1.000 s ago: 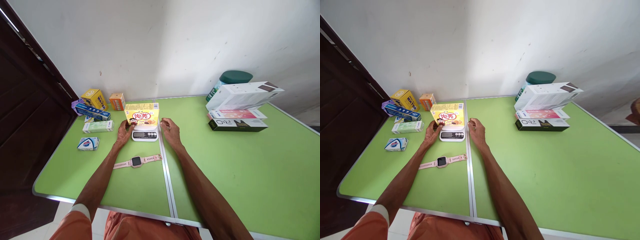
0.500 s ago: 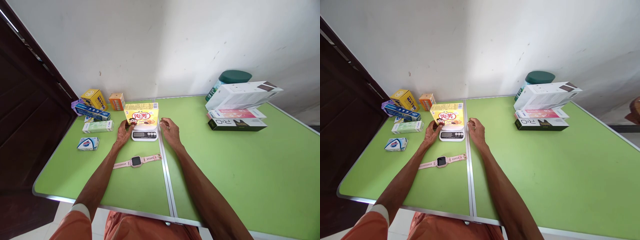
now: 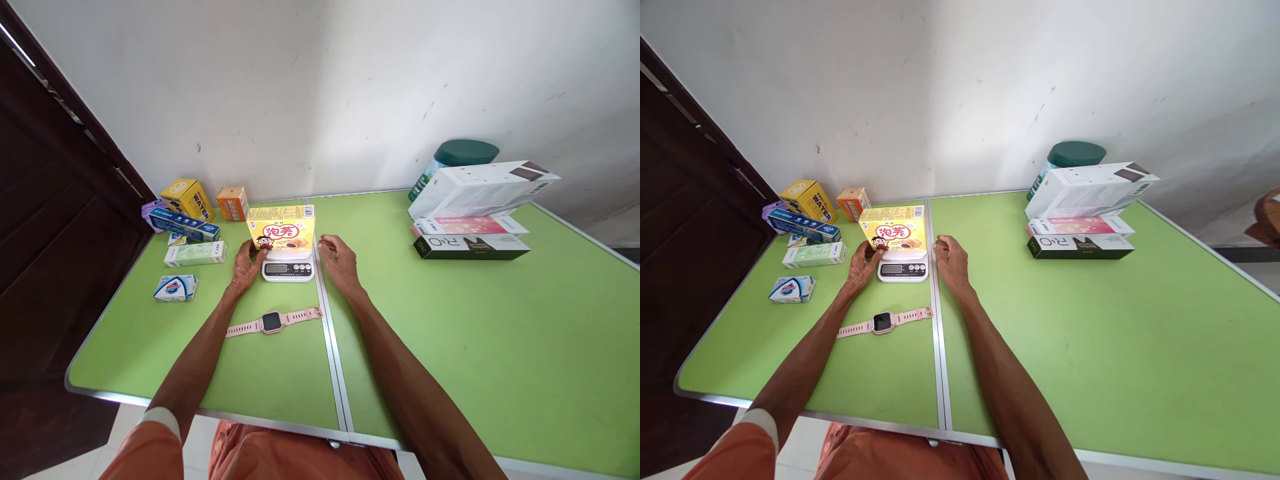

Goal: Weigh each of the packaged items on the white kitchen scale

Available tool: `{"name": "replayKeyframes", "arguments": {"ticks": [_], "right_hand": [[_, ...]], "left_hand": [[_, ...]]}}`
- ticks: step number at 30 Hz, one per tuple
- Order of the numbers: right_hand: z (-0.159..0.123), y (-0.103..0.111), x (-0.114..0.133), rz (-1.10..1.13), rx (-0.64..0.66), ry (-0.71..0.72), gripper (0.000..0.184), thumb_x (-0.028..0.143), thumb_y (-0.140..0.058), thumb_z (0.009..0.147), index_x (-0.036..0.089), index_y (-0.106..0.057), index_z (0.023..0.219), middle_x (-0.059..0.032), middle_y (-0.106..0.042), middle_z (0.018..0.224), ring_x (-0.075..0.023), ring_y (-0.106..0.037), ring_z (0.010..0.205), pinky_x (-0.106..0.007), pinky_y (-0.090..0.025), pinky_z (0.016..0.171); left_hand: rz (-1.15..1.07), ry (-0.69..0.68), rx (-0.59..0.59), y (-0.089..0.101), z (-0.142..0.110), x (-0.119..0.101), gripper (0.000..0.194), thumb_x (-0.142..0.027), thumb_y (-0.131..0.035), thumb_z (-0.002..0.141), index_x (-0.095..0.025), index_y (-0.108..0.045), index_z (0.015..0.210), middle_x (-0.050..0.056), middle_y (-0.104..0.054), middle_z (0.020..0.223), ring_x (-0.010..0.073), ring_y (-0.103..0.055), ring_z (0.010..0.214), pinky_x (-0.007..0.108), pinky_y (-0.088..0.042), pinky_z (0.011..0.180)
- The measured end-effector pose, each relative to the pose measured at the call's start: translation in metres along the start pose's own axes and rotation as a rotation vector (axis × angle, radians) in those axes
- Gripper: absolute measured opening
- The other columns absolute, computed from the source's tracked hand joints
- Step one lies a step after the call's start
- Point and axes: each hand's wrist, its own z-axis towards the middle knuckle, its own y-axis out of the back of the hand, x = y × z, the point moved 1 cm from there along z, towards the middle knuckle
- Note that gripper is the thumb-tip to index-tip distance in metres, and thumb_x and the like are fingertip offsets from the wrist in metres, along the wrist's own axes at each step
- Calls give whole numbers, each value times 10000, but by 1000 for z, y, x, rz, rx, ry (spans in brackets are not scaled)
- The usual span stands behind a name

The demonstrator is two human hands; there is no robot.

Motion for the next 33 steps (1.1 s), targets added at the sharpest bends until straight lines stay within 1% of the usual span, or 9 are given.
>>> {"name": "replayKeyframes", "arguments": {"ticks": [5,9,13,19,26,30,33], "right_hand": [[1,0,-2,6,0,10,435,575,-658,891,228,-745,1138,-150,-831,1198,-348,-786,1153,-609,-603,1113],[1,-1,-4,19,-11,21,412,577,-671,889,242,-746,1117,-131,-841,1163,-336,-788,1124,-596,-623,1082],[2,-2,-4,17,-11,18,397,560,-659,887,242,-742,1110,-126,-843,1137,-332,-792,1105,-595,-623,1085],[1,-2,-2,-5,-18,18,373,521,-639,896,239,-745,1115,-136,-844,1181,-335,-794,1127,-592,-625,1094],[2,-1,-1,-24,-4,19,361,504,-647,912,233,-752,1126,-140,-835,1182,-335,-791,1137,-583,-624,1105],[2,-1,0,-24,1,15,357,494,-648,920,231,-752,1139,-141,-832,1196,-339,-787,1146,-581,-622,1102],[1,-2,0,-16,5,11,359,496,-658,923,235,-750,1151,-135,-832,1205,-338,-781,1156,-577,-617,1108]], "left_hand": [[8,15,-14,0,1,1,357,-460,-753,947,-192,-701,1177,158,-808,1219,303,-777,1113,497,-631,1059],[8,16,-12,0,2,2,348,-455,-749,948,-192,-703,1173,158,-807,1210,304,-773,1107,501,-632,1057],[7,21,-11,0,2,1,341,-445,-759,940,-198,-701,1167,149,-811,1205,300,-775,1117,488,-632,1055],[-4,26,0,1,2,-1,333,-452,-745,942,-203,-694,1157,150,-807,1193,305,-776,1118,496,-627,1062],[16,11,9,1,2,0,342,-468,-729,955,-202,-690,1167,158,-800,1216,312,-771,1113,515,-625,1070],[6,11,7,2,3,0,350,-479,-737,954,-205,-689,1165,151,-801,1219,307,-774,1116,503,-631,1062],[14,9,2,2,4,-1,393,-526,-751,946,-203,-694,1163,148,-798,1220,301,-772,1115,479,-633,1053]]}}
